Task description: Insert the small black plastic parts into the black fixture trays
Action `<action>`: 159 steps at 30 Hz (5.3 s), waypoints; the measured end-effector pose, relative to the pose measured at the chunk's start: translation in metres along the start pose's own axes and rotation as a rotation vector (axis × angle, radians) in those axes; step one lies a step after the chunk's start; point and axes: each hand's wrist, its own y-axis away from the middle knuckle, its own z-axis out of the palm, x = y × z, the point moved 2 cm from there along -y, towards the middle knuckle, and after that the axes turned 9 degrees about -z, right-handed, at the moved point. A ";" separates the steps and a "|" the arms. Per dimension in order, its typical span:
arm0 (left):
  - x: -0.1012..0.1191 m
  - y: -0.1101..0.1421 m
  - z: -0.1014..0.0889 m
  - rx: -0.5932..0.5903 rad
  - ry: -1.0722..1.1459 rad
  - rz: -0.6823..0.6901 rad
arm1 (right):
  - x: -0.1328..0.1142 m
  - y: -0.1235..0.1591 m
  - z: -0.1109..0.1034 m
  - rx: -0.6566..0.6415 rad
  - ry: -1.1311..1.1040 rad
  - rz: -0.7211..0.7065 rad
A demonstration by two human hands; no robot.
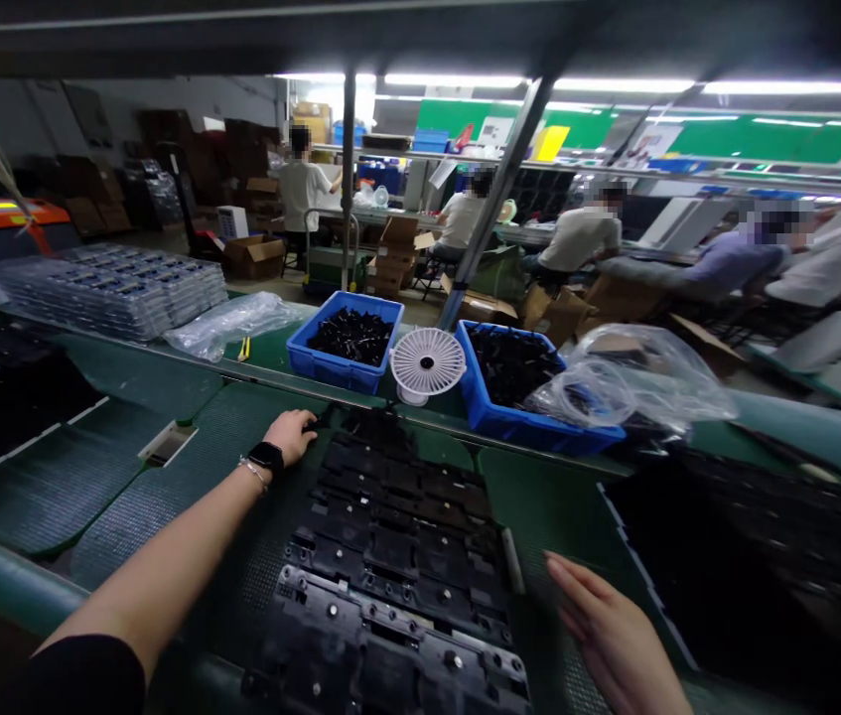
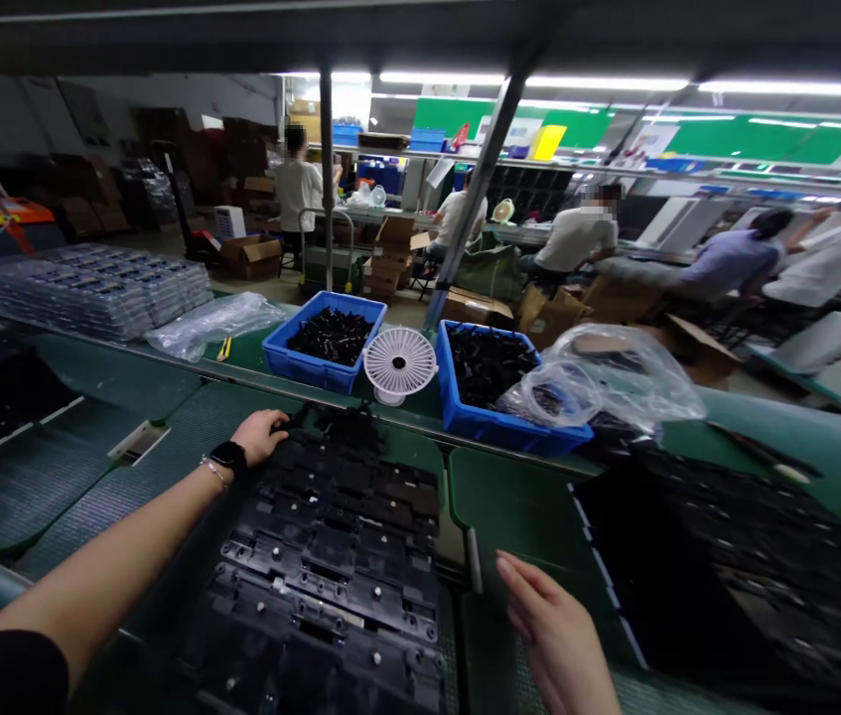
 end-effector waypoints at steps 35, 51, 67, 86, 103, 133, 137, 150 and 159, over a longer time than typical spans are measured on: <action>0.238 0.185 -0.082 -0.496 0.042 0.679 | -0.113 0.102 0.083 -0.344 0.197 -0.409; 0.235 0.177 -0.080 -0.490 0.016 0.690 | -0.108 0.095 0.085 -0.356 0.155 -0.380; 0.245 0.138 -0.055 -0.560 0.188 0.544 | -0.093 0.074 0.084 -0.262 0.098 -0.446; 0.235 0.114 -0.024 -0.438 -0.322 0.872 | -0.085 0.048 0.082 -0.430 0.622 -0.581; 0.207 0.123 -0.054 -0.257 -0.511 1.166 | -0.100 0.035 0.097 -0.662 0.846 -0.712; 0.026 -0.041 0.003 -0.214 -0.415 -0.242 | 0.003 -0.036 0.021 0.368 -0.516 0.117; 0.016 -0.036 0.000 -0.158 -0.378 -0.234 | 0.001 -0.029 0.021 0.284 -0.485 0.073; 0.009 0.009 -0.021 -0.049 -0.254 -0.014 | 0.005 -0.010 0.009 0.158 -0.300 0.065; 0.013 0.008 -0.009 -0.167 -0.304 0.232 | -0.013 0.005 0.023 0.081 -0.263 0.060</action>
